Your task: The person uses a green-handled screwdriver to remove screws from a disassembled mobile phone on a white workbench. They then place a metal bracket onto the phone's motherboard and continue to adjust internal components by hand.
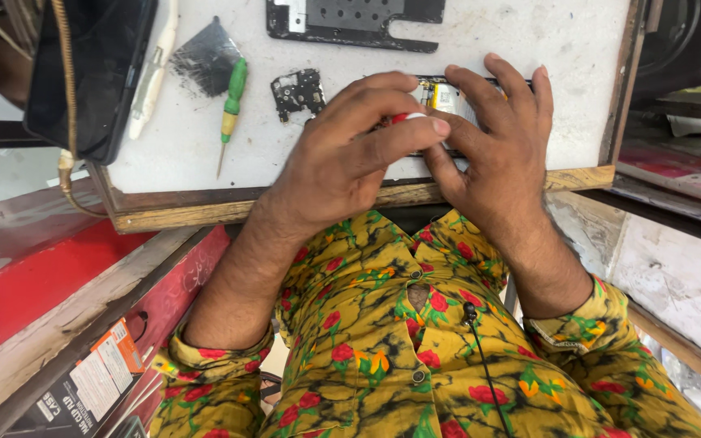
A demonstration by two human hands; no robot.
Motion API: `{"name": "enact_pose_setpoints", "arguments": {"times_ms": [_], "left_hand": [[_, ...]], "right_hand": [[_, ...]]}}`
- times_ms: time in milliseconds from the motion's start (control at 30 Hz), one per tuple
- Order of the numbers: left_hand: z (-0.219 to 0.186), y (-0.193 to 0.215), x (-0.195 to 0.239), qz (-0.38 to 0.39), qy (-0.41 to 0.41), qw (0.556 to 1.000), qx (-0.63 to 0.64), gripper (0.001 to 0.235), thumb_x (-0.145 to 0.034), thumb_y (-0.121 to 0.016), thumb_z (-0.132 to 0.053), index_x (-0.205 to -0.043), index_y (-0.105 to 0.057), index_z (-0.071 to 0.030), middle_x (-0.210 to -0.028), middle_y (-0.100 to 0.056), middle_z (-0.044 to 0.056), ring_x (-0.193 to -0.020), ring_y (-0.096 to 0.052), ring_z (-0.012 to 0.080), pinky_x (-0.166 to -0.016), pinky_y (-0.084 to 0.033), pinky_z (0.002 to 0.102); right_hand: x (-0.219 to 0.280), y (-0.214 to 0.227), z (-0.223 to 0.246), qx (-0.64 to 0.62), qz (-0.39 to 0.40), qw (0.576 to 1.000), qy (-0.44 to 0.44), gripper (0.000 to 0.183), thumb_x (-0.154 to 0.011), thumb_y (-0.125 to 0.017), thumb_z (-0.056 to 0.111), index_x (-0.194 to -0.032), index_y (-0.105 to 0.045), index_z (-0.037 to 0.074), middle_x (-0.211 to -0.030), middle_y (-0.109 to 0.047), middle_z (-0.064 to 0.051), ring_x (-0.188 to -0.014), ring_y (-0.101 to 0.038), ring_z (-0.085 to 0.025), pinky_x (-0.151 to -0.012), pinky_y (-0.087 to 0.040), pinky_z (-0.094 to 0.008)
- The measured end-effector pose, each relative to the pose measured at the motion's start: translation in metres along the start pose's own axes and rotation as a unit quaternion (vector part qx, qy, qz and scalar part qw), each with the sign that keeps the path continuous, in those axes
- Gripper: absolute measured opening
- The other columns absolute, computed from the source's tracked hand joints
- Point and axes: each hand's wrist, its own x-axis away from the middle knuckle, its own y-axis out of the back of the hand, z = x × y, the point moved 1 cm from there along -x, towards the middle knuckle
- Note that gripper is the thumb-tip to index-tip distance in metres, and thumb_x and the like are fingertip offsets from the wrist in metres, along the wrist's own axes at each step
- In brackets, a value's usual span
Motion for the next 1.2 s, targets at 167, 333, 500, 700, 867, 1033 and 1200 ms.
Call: {"name": "enact_pose_setpoints", "arguments": {"times_ms": [167,333,500,700,867,1033,1200], "left_hand": [[0.005,-0.002,0.003,-0.035,0.003,0.999,-0.027,0.061,-0.093,-0.071,0.012,-0.14,-0.059,-0.025,-0.119,-0.058,0.008,-0.118,-0.063,0.0278,-0.101,-0.057,0.037],[0.008,-0.005,0.011,-0.019,-0.005,0.998,-0.057,0.064,-0.097,-0.071,0.011,-0.148,-0.053,-0.025,-0.122,-0.062,0.008,-0.113,-0.066,0.0247,-0.099,-0.058,0.034],[0.003,0.008,0.011,-0.166,0.054,0.983,-0.054,0.049,-0.11,-0.07,0.0,-0.149,-0.045,-0.016,-0.132,-0.067,0.008,-0.1,-0.074,0.0191,-0.091,-0.062,0.03],[0.009,0.091,0.035,-0.131,0.16,0.897,-0.389,0.04,-0.103,-0.075,0.003,-0.14,-0.064,-0.01,-0.122,-0.067,0.011,-0.11,-0.069,0.0318,-0.096,-0.058,0.042],[0.0,0.089,0.055,-0.114,0.216,0.841,-0.484,0.033,-0.094,-0.077,0.0,-0.124,-0.07,-0.009,-0.125,-0.065,0.016,-0.101,-0.062,0.0338,-0.085,-0.054,0.044],[-0.007,0.07,0.058,-0.07,0.256,0.853,-0.45,0.031,-0.095,-0.08,-0.012,-0.124,-0.069,-0.007,-0.11,-0.065,0.011,-0.101,-0.063,0.0329,-0.086,-0.054,0.045],[-0.008,0.067,0.06,-0.059,0.277,0.855,-0.434,0.034,-0.095,-0.08,-0.015,-0.127,-0.069,-0.007,-0.109,-0.065,0.01,-0.1,-0.065,0.0321,-0.085,-0.055,0.044]], "right_hand": [[0.007,-0.001,-0.008,-0.025,-0.029,0.999,0.004,0.028,-0.095,-0.08,0.014,-0.123,-0.077,0.017,-0.149,-0.06,-0.008,-0.15,-0.045,-0.036,-0.128,-0.024,-0.065],[0.013,0.022,-0.054,-0.157,-0.283,0.945,-0.035,0.037,-0.105,-0.062,0.014,-0.137,-0.061,-0.004,-0.146,-0.06,-0.018,-0.143,-0.055,-0.034,-0.122,-0.048,-0.048],[0.028,0.062,-0.099,-0.512,-0.283,0.809,-0.06,0.032,-0.109,-0.045,0.031,-0.119,-0.068,0.011,-0.143,-0.067,-0.011,-0.143,-0.059,-0.019,-0.126,-0.048,-0.042],[0.022,0.035,-0.081,-0.212,-0.261,0.94,-0.061,0.009,-0.106,-0.062,0.006,-0.108,-0.07,0.003,-0.115,-0.072,-0.011,-0.122,-0.066,-0.031,-0.116,-0.052,-0.048],[0.015,0.018,-0.026,-0.102,-0.124,0.987,-0.02,0.015,-0.102,-0.071,0.002,-0.114,-0.074,0.01,-0.122,-0.074,-0.008,-0.138,-0.061,-0.032,-0.128,-0.037,-0.052],[-0.003,0.009,0.008,-0.097,-0.052,0.993,0.038,0.025,-0.089,-0.075,0.002,-0.111,-0.077,0.015,-0.124,-0.073,-0.005,-0.141,-0.054,-0.036,-0.128,-0.026,-0.061],[-0.007,-0.001,0.013,-0.07,-0.071,0.995,0.014,0.023,-0.093,-0.074,0.002,-0.111,-0.077,0.015,-0.124,-0.073,-0.004,-0.143,-0.053,-0.034,-0.13,-0.022,-0.061]]}}
